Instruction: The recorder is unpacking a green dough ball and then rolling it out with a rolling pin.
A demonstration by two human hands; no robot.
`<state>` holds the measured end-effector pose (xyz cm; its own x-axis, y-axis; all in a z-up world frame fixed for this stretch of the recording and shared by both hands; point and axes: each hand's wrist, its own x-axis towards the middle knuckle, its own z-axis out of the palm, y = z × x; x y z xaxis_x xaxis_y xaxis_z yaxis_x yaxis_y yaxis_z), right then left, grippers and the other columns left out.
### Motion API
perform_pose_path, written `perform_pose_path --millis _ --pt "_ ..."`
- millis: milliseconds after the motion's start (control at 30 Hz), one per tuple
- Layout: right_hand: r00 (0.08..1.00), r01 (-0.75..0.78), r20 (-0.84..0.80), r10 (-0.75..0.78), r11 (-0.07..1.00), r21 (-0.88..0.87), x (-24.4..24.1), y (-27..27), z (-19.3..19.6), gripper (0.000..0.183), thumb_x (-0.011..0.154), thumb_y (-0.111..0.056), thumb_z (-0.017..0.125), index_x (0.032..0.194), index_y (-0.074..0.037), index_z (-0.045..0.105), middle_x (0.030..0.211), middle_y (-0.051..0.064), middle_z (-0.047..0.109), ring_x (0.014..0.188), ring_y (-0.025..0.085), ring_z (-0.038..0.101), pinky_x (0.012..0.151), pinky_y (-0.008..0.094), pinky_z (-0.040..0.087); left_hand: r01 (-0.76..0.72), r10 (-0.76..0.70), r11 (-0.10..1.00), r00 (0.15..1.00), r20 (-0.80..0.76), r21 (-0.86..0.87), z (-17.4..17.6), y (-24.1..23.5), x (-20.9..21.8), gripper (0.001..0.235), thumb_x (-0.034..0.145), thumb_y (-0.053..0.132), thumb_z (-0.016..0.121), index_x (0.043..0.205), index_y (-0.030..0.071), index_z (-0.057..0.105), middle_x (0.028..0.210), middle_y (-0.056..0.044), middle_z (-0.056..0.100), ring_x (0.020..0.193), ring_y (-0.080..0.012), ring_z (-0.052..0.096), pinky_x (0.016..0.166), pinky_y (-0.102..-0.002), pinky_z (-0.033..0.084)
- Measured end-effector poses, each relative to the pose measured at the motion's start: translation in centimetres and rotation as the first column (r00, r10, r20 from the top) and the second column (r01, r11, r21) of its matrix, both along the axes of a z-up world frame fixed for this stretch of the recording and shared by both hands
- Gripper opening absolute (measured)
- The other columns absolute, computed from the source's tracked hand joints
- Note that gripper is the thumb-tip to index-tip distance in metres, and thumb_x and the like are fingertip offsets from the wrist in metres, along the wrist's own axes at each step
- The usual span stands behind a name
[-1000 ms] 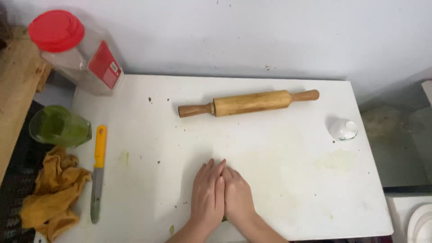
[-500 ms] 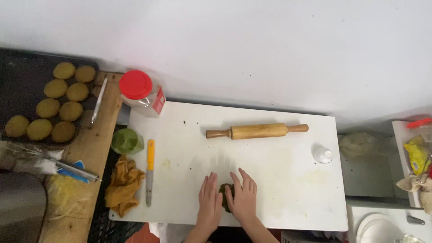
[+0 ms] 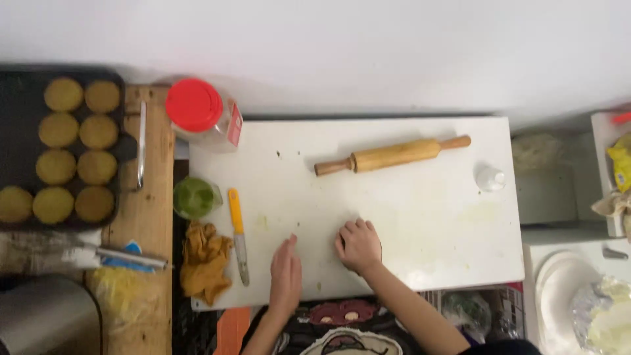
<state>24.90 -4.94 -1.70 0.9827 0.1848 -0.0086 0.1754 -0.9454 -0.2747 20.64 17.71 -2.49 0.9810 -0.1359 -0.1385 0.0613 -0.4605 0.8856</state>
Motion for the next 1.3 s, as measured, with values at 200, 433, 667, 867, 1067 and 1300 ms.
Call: perform_pose_path --millis 200,433,667,867,1067,1300 --pt "1.0 -0.024 -0.003 0.024 1.0 0.001 -0.6 0.1 -1.2 0.02 0.08 -0.025 0.063 0.072 -0.007 0.068 0.081 0.011 0.065 0.086 0.033 0.059 0.08 0.046 0.046 0.355 -0.393 0.882 0.917 0.065 0.311 -0.1 -2.1 0.0 0.052 0.103 0.021 0.047 0.15 -0.001 0.042 0.158 -0.02 0.041 0.149 -0.0401 0.03 0.121 -0.052 0.02" --pt "0.995 -0.072 0.079 0.063 0.989 0.131 -2.3 -1.8 -0.5 0.014 0.082 -0.017 0.064 0.075 -0.005 0.065 0.083 0.009 0.065 0.085 0.032 0.058 0.081 0.045 0.046 0.357 -0.52 0.806 0.808 0.276 0.473 -2.0 -4.3 1.1 0.065 0.096 0.026 0.054 0.155 0.004 0.04 0.166 -0.02 0.029 0.154 -0.039 0.024 0.125 -0.052 0.017" --pt "0.968 -0.238 -0.021 0.249 0.945 0.227 -6.2 -6.6 6.9 0.064 0.07 -0.033 0.078 0.123 0.001 0.066 0.105 0.014 0.058 0.101 0.034 0.053 0.092 0.045 0.042 0.385 -0.549 0.735 0.821 0.158 0.558 -2.4 -4.9 1.8 0.071 0.093 0.035 0.056 0.155 0.007 0.034 0.165 -0.015 0.026 0.153 -0.036 0.018 0.123 -0.053 0.011" --pt "0.879 -0.41 -0.29 0.377 0.91 -0.059 -7.0 -10.7 6.8 0.043 0.07 -0.01 0.082 0.109 -0.008 0.063 0.121 0.011 0.059 0.118 0.03 0.056 0.106 0.043 0.042 0.273 -0.461 0.75 0.869 0.181 0.602 -2.6 -3.8 1.5 0.067 0.097 0.034 0.052 0.157 0.011 0.034 0.166 -0.013 0.024 0.154 -0.034 0.017 0.123 -0.053 0.01" --pt "0.912 -0.325 -0.21 0.352 0.934 0.151 -6.8 -11.9 5.9 0.038 0.081 -0.015 0.083 0.11 -0.009 0.06 0.124 0.008 0.066 0.123 0.027 0.059 0.108 0.042 0.045 0.178 -0.381 0.796 0.89 0.25 0.579 0.2 -4.7 -0.2 0.064 0.097 0.033 0.051 0.156 0.014 0.038 0.166 -0.013 0.026 0.153 -0.0365 0.019 0.124 -0.052 0.012" --pt "0.815 -0.579 0.151 0.559 0.792 0.191 -7.4 -11.9 4.2 0.036 0.078 -0.024 0.08 0.106 -0.007 0.064 0.127 0.013 0.064 0.122 0.033 0.058 0.108 0.056 0.038 0.163 -0.282 0.748 0.956 0.086 0.643 -1.1 -5.9 -4.1 0.063 0.095 0.033 0.054 0.153 0.013 0.038 0.164 -0.012 0.026 0.152 -0.0362 0.018 0.123 -0.055 0.012"
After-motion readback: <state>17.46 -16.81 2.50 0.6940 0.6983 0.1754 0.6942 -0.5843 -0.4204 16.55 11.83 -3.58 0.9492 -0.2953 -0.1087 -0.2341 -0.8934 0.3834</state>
